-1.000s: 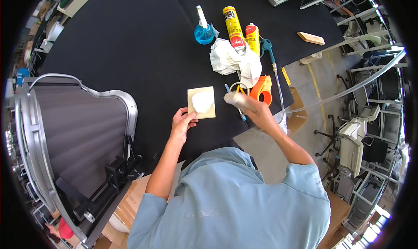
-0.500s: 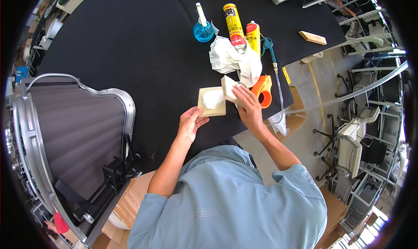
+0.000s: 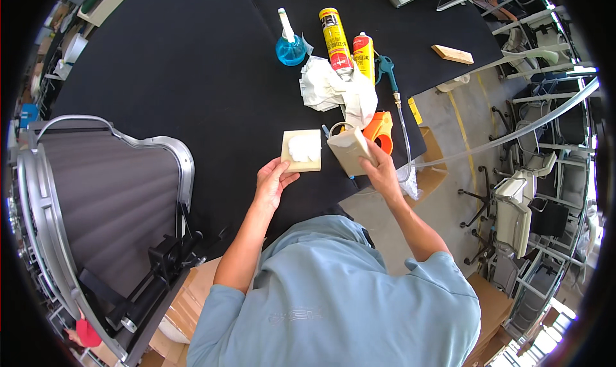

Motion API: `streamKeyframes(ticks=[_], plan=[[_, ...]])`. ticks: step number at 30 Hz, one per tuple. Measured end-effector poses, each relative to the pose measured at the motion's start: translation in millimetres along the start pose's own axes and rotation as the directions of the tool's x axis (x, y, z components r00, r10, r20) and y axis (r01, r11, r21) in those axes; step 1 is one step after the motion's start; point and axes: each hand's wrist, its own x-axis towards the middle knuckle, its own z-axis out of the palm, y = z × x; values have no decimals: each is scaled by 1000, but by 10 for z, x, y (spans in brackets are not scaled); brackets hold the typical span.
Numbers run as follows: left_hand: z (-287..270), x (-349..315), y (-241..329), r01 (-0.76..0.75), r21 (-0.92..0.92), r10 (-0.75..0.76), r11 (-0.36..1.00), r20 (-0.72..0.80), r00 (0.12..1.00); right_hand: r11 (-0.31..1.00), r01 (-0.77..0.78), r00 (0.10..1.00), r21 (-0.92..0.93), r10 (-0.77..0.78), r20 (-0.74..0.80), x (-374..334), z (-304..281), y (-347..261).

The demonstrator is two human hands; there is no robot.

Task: Cleaning and dusting an office chair using an air duster and sponges.

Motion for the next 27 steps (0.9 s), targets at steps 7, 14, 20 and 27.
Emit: streamKeyframes(ticks=[7,14,20,27], plan=[[159,-21,-164,-282,906,727,316,-40,685,729,-202,965,654,262,6,86,173,-73],[597,-533,-140,-162,292,120,943,156,980,723,-224,974,653,154,163,30,641,-315],[374,-1092,-48,-34,-140,67,990,237,969,708,-53,977,704,-110,184,-404,1069,-677],[-282,-1939,-334,-274,80,250,958,231,940,604,-274,958,748,100,270,-975,1728,-665]])
